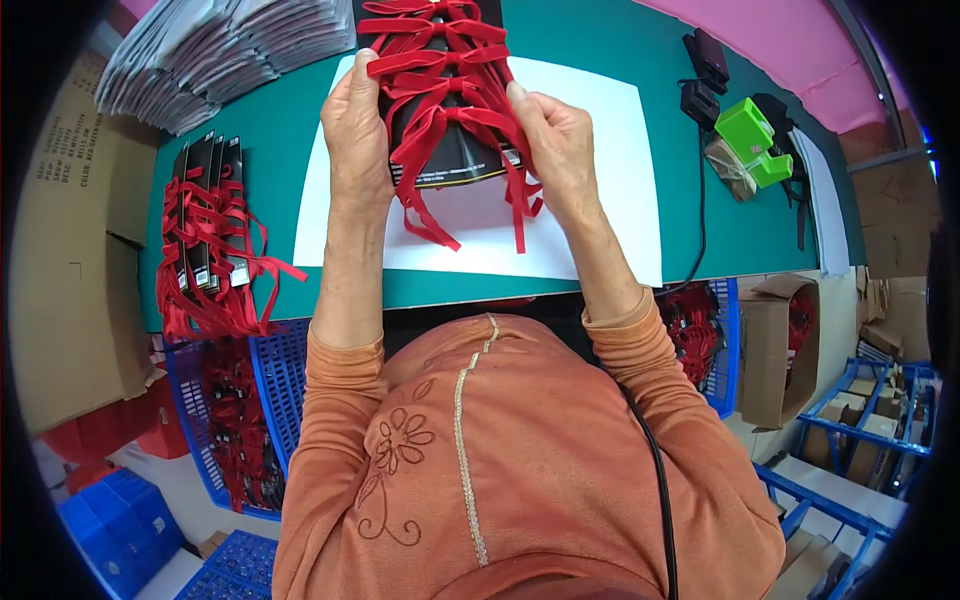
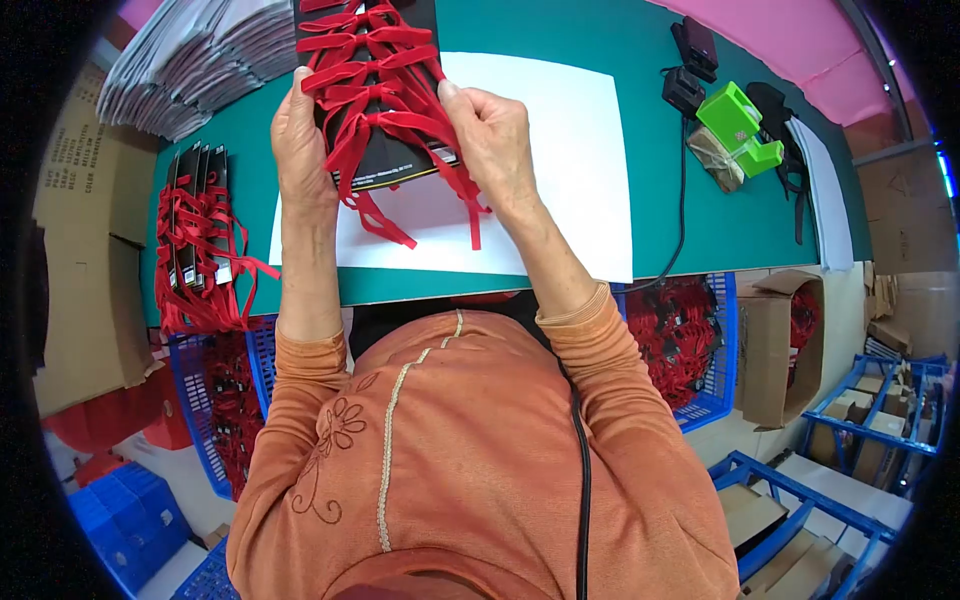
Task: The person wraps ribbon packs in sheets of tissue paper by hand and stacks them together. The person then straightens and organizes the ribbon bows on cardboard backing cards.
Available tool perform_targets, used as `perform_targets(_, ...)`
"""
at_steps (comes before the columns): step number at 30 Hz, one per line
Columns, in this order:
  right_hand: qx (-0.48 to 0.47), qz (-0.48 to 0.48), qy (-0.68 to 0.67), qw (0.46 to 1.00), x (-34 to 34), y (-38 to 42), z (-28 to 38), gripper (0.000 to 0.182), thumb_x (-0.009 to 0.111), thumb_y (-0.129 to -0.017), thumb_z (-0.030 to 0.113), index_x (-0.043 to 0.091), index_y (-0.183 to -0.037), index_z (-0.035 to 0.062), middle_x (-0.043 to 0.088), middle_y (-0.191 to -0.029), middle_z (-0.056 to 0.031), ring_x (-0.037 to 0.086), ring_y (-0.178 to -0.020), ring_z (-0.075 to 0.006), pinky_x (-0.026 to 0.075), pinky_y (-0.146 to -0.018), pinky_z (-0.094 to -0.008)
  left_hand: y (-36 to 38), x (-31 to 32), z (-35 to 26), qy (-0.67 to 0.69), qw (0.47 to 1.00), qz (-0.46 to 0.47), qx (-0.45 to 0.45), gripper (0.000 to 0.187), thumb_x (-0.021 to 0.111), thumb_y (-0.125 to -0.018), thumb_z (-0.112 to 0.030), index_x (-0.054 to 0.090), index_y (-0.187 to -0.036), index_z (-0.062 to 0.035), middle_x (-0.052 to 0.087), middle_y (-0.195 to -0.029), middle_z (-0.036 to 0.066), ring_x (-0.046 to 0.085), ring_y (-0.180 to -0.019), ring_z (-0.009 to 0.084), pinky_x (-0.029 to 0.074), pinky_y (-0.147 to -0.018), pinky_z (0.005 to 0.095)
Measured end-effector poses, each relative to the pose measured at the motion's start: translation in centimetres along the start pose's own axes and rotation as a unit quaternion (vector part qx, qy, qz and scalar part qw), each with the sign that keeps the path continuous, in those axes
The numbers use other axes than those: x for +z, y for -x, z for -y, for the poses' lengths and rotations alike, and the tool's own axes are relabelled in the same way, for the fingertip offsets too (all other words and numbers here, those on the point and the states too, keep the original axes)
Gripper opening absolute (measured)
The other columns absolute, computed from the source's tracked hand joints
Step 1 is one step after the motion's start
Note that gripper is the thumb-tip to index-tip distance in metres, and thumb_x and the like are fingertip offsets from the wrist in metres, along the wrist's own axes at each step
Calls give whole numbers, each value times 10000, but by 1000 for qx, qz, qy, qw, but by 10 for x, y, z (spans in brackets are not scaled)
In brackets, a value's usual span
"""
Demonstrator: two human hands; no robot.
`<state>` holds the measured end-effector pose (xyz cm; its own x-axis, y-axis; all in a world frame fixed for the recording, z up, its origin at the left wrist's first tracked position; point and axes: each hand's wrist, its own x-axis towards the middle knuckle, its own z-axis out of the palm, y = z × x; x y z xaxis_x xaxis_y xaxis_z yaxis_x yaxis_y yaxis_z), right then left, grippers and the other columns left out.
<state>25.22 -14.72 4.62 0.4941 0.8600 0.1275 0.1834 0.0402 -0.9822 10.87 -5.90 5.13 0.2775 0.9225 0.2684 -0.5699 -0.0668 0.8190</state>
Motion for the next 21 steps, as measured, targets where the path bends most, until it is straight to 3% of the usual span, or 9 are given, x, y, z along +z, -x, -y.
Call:
perform_targets(10, -160, -66, -143, 974, 19, 9, -3, 303, 548, -932, 281, 663, -878, 7, 603, -610, -27, 442, -457, -42, 346, -397, -159, -8, -3, 2, 12, 1000, -21, 1, 302, 499, -960, -293, 587, -1072, -27, 669, -894, 41, 631, -694, 81, 521, -588, 175)
perform_targets(14, -82, 80, -128, 985, -7, 4, -6, 278, 556, -927, 264, 641, -956, 1, 617, -657, -35, 394, -437, -29, 289, -366, -148, -10, -10, -9, -2, 1000, 31, -8, 302, 496, -962, -295, 588, -1072, -28, 667, -892, 37, 631, -713, 79, 517, -606, 173)
perform_targets(15, -82, 79, -131, 985, -5, 4, -5, 278, 556, -927, 264, 641, -956, 1, 617, -657, -35, 394, -437, -29, 289, -366, -148, -10, -9, -9, -4, 999, 32, -8, 302, 496, -962, -295, 588, -1072, -28, 667, -892, 37, 631, -713, 79, 517, -606, 173)
perform_targets(19, 68, 67, -301, 949, 6, 11, -1, 260, 541, -922, 233, 625, -1003, 0, 619, -683, -31, 344, -417, -24, 228, -347, -150, -11, -4, -7, 6, 1000, 15, 6, 307, 496, -962, -298, 587, -1075, -28, 668, -914, 49, 635, -706, 86, 518, -602, 175)
perform_targets(21, 47, 81, -330, 939, 7, 11, -10, 260, 535, -918, 225, 625, -1009, -1, 621, -693, -32, 341, -417, -23, 228, -346, -151, -10, -3, -9, -1, 1000, 21, -2, 302, 504, -958, -296, 594, -1056, -26, 668, -908, 51, 630, -704, 84, 514, -611, 174)
